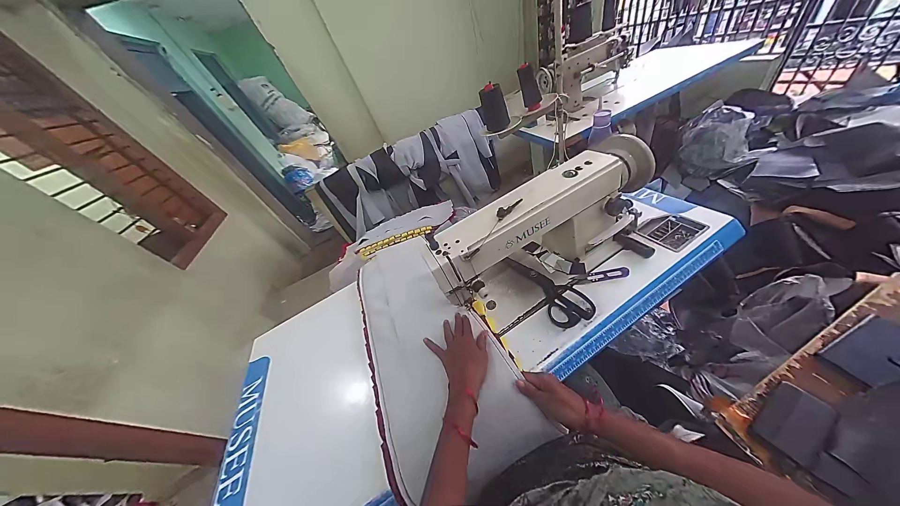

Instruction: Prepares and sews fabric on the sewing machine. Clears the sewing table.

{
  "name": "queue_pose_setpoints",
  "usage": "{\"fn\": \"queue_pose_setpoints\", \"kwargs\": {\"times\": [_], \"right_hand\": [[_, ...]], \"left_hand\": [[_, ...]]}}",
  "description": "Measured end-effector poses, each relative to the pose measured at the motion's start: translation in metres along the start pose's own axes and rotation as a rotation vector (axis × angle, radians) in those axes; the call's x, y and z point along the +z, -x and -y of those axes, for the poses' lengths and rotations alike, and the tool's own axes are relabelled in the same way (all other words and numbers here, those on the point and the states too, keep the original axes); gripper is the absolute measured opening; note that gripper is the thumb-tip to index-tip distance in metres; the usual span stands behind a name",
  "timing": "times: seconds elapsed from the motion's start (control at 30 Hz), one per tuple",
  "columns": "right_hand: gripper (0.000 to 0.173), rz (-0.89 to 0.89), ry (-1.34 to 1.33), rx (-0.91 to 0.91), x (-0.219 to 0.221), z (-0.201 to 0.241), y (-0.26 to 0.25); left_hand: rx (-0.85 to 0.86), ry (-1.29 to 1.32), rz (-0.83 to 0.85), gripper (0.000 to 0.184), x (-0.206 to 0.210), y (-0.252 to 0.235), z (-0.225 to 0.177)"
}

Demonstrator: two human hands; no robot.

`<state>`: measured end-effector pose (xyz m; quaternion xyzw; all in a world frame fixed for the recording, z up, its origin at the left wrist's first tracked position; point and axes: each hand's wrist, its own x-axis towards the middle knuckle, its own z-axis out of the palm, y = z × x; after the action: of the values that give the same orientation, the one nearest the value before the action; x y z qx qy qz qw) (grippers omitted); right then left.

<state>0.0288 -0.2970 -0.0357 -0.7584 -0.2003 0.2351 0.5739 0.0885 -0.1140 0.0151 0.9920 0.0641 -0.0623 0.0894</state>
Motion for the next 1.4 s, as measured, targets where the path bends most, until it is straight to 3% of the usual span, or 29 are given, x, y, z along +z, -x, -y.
{"fn": "queue_pose_setpoints", "kwargs": {"times": [0.13, 0.3, 0.47, 0.73, 1.07, 1.27, 1.4], "right_hand": [[0.039, -0.022, 0.109, 0.043, 0.008, -0.008, 0.008], [0.040, -0.119, 0.218, 0.013, 0.011, 0.015, -0.013], [0.043, -0.092, 0.284, 0.058, 0.009, 0.037, -0.031], [0.040, -0.040, 0.156, 0.055, 0.007, 0.011, -0.008], [0.038, -0.031, 0.293, 0.080, 0.004, 0.045, -0.037], [0.039, -0.074, 0.219, 0.100, 0.002, 0.040, -0.035], [0.037, -0.039, 0.159, 0.105, 0.001, 0.024, -0.021]], "left_hand": [[0.026, 0.078, -0.135, 0.064, 0.024, 0.014, 0.009], [-0.019, 0.060, -0.132, 0.067, 0.015, -0.008, 0.011], [-0.036, 0.078, -0.134, 0.066, 0.011, -0.021, 0.014], [0.041, 0.140, -0.153, 0.062, 0.024, 0.010, 0.013], [-0.004, 0.125, -0.160, 0.057, 0.016, -0.019, 0.020], [-0.079, 0.085, -0.067, 0.063, 0.007, -0.012, 0.008], [-0.048, 0.151, -0.135, 0.063, 0.021, 0.007, 0.008]]}}
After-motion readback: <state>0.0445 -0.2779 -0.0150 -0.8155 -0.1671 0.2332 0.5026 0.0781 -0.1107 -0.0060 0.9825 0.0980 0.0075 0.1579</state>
